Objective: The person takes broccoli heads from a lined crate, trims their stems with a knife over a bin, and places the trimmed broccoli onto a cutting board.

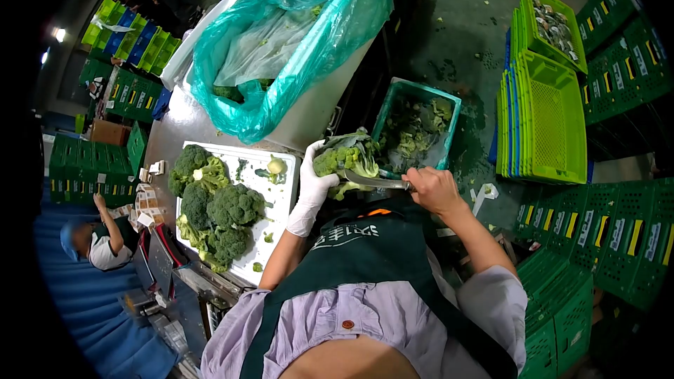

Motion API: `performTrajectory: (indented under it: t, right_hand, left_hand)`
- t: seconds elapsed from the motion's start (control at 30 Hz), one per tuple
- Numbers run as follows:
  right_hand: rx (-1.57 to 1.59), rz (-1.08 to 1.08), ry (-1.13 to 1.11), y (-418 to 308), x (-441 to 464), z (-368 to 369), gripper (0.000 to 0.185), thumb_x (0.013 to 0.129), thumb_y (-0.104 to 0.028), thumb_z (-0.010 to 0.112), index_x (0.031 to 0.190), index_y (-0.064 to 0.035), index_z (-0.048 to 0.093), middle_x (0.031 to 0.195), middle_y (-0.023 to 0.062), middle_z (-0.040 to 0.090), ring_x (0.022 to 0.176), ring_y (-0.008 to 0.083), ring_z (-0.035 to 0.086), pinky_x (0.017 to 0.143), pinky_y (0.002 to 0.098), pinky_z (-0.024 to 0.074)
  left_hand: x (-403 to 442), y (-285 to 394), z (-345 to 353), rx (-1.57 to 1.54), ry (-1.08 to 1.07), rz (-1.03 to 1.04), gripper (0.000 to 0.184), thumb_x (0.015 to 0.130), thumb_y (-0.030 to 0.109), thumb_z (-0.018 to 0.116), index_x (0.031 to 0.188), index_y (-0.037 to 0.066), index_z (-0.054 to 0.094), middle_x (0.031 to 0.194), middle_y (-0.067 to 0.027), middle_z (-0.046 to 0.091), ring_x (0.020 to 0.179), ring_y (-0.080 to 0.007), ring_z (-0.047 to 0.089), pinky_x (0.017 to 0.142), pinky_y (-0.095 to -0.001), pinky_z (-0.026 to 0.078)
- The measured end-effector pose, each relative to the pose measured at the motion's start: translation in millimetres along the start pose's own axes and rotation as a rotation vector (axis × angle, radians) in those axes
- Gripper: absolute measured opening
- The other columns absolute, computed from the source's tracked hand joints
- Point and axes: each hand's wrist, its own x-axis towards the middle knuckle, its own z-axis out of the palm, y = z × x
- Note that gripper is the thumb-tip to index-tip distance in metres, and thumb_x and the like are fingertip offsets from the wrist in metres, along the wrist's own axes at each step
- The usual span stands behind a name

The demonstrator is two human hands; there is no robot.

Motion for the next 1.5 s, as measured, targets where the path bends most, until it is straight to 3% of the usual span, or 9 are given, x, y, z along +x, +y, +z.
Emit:
performTrajectory:
  t: [0.1, 0.23, 0.57, 0.77, 0.83, 1.03, 1.23, 1.33, 1.5]
  right_hand:
    - [-0.005, -0.008, 0.007, 8.1, 4.2, 0.4, 0.020, 0.078, -0.013, 0.064, 0.069, -0.0068, 0.047, 0.054, 0.0098, 0.051, 0.054, 0.0277, 0.057, 0.043, 0.0391, 0.0416]
    - [0.030, 0.063, -0.018, 13.6, 4.9, 7.3, 0.011, 0.075, -0.008, 0.062, 0.074, -0.0066, 0.050, 0.058, 0.0120, 0.055, 0.057, 0.0305, 0.058, 0.047, 0.0422, 0.0428]
    - [0.084, 0.258, -0.049, 23.9, -10.6, 52.1, 0.013, 0.072, -0.010, 0.062, 0.077, -0.0052, 0.051, 0.064, 0.0151, 0.060, 0.060, 0.0364, 0.059, 0.052, 0.0465, 0.0467]
    - [-0.027, 0.437, 0.049, 83.5, -32.1, 53.8, 0.018, 0.075, -0.016, 0.066, 0.078, -0.0044, 0.053, 0.059, 0.0153, 0.060, 0.057, 0.0342, 0.061, 0.050, 0.0432, 0.0488]
    - [0.016, 0.482, 0.056, 88.8, -41.8, 53.1, 0.019, 0.075, -0.017, 0.068, 0.078, -0.0043, 0.054, 0.060, 0.0153, 0.060, 0.057, 0.0338, 0.061, 0.050, 0.0420, 0.0492]
    - [0.393, 0.418, 0.084, 35.2, -7.4, 32.5, 0.022, 0.078, -0.018, 0.069, 0.073, -0.0003, 0.057, 0.058, 0.0192, 0.056, 0.056, 0.0369, 0.059, 0.051, 0.0380, 0.0478]
    - [0.870, 0.576, 0.005, -9.0, 23.3, 17.1, 0.024, 0.081, -0.021, 0.070, 0.075, -0.0001, 0.060, 0.058, 0.0044, 0.061, 0.053, 0.0081, 0.058, 0.050, 0.0255, 0.0447]
    - [1.037, 0.580, 0.018, -19.0, 32.7, 18.6, 0.020, 0.081, -0.020, 0.070, 0.079, -0.0010, 0.063, 0.055, 0.0013, 0.057, 0.051, 0.0058, 0.054, 0.051, 0.0233, 0.0436]
    - [0.831, 0.472, -0.113, -28.4, 47.4, 12.7, 0.015, 0.081, -0.016, 0.068, 0.078, -0.0020, 0.063, 0.057, -0.0009, 0.055, 0.047, 0.0041, 0.048, 0.045, 0.0223, 0.0374]
  left_hand:
    - [1.2, 1.8, 0.4, -0.136, -0.060, -0.117, 0.049, 0.056, -0.010, 0.055, 0.103, 0.004, 0.050, 0.098, -0.0070, 0.056, 0.086, -0.0133, 0.053, 0.073, -0.0251, 0.047]
    - [2.9, 1.7, 0.3, -0.162, -0.126, -0.239, 0.048, 0.057, -0.011, 0.054, 0.103, 0.004, 0.051, 0.088, -0.0046, 0.059, 0.077, -0.0117, 0.055, 0.067, -0.0232, 0.047]
    - [10.0, -16.6, 5.1, 0.056, 0.011, -0.247, 0.042, 0.057, -0.008, 0.056, 0.097, 0.002, 0.054, 0.083, -0.0054, 0.060, 0.074, -0.0122, 0.054, 0.067, -0.0244, 0.047]
    - [16.1, -10.8, -4.9, -0.250, -0.223, -0.390, 0.047, 0.056, -0.011, 0.049, 0.100, 0.003, 0.056, 0.084, -0.0050, 0.059, 0.072, -0.0135, 0.053, 0.062, -0.0227, 0.044]
    - [9.6, -9.4, -6.0, -0.335, -0.139, -0.335, 0.049, 0.057, -0.013, 0.047, 0.102, 0.003, 0.056, 0.085, -0.0047, 0.059, 0.073, -0.0135, 0.053, 0.062, -0.0233, 0.045]
    - [13.4, -8.0, -1.7, -0.312, -0.154, -0.200, 0.060, 0.051, -0.018, 0.045, 0.107, 0.002, 0.054, 0.119, -0.0109, 0.057, 0.104, -0.0185, 0.055, 0.084, -0.0262, 0.047]
    - [11.3, -6.8, 4.3, -0.354, -0.158, -0.037, 0.061, 0.049, -0.013, 0.047, 0.108, 0.000, 0.050, 0.123, -0.0129, 0.053, 0.114, -0.0211, 0.051, 0.100, -0.0312, 0.038]
    - [9.7, -5.8, 4.5, -0.335, -0.141, 0.033, 0.060, 0.048, -0.008, 0.050, 0.107, 0.000, 0.050, 0.124, -0.0141, 0.052, 0.117, -0.0217, 0.049, 0.103, -0.0341, 0.035]
    - [7.5, -8.9, 4.8, -0.144, -0.187, 0.220, 0.059, 0.048, -0.006, 0.053, 0.107, 0.000, 0.050, 0.122, -0.0149, 0.053, 0.117, -0.0228, 0.049, 0.104, -0.0348, 0.034]
